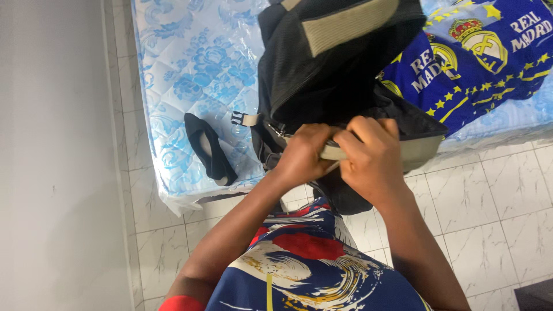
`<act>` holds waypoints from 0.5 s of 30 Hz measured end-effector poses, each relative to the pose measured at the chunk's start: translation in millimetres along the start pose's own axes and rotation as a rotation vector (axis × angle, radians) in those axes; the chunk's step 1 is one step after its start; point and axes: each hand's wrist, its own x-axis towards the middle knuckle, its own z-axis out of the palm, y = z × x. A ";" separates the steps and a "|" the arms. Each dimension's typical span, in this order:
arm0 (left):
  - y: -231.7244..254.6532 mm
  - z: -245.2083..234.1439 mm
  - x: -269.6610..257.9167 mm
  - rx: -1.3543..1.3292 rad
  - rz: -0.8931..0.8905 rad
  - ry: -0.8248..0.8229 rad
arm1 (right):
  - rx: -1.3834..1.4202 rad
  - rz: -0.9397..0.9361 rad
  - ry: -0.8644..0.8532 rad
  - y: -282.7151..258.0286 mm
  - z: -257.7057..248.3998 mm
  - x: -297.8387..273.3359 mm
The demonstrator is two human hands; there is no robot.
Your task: The person unzips a backpack, removes a black heel from it, zips the backpack back up, and then places a pair of black shoes on the floor next to other footwear before moving to a dresser and placing a bottle on it.
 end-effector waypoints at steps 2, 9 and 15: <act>-5.8 -5.4 5.7 -0.005 -0.018 0.039 | 0.015 -0.012 -0.009 6.4 -2.4 -0.5; -3.4 -11.0 -3.7 0.045 -0.161 0.240 | -0.114 0.200 -0.183 119.0 -14.7 -27.4; -19.8 -2.4 -37.9 -0.090 -0.222 0.562 | -0.323 0.098 0.251 166.1 -40.2 -13.1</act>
